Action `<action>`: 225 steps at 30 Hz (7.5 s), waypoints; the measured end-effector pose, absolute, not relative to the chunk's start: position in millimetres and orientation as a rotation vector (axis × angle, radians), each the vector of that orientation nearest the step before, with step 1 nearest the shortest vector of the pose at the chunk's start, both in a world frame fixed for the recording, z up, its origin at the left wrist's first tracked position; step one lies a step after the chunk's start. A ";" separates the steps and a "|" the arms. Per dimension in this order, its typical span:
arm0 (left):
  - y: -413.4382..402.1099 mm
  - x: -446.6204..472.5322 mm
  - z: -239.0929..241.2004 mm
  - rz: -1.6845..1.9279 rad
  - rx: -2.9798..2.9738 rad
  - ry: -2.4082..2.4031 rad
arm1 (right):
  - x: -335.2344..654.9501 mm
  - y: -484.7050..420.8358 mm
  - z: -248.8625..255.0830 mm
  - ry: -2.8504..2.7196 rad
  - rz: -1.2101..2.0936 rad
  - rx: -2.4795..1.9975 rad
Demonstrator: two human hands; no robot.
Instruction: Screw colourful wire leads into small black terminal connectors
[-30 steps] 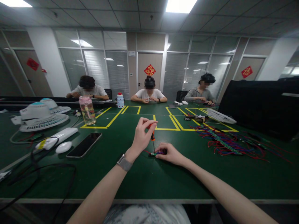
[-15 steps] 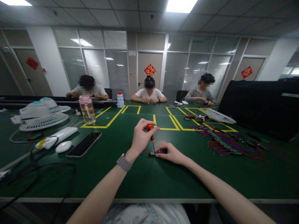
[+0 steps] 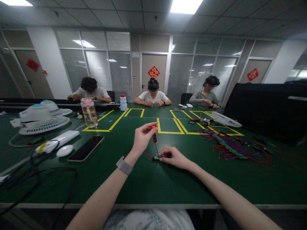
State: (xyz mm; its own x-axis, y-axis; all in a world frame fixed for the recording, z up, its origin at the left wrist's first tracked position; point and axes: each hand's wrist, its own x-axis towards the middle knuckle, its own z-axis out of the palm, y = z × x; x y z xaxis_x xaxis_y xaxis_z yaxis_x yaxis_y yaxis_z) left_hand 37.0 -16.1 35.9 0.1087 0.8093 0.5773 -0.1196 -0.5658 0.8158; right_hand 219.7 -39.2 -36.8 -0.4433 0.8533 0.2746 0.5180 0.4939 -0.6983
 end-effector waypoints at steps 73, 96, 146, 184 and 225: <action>-11.9 40.1 28.3 1.448 1.575 0.522 | 221.3 -37.3 -38.9 -2.169 0.655 -1.140; -17.5 42.0 26.5 1.597 1.611 0.655 | 220.5 -38.9 -36.6 -2.158 0.685 -1.137; -31.3 42.7 25.5 1.722 2.111 0.724 | 221.4 -38.5 -36.3 -2.177 0.659 -1.128; -30.7 42.4 25.2 1.760 2.120 0.773 | 220.3 -39.9 -34.8 -2.162 0.692 -1.139; -30.2 42.2 29.5 1.761 2.087 0.723 | 220.3 -39.2 -35.2 -2.177 0.677 -1.164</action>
State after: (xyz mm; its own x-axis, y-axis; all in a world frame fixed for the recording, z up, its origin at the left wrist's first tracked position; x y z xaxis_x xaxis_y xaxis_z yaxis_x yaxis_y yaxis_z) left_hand 42.2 -30.2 29.5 0.1142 0.5630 0.8185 0.1742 -0.8225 0.5414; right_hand 220.3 -39.2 -35.2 -0.4562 0.8551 0.2463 0.5644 0.4920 -0.6629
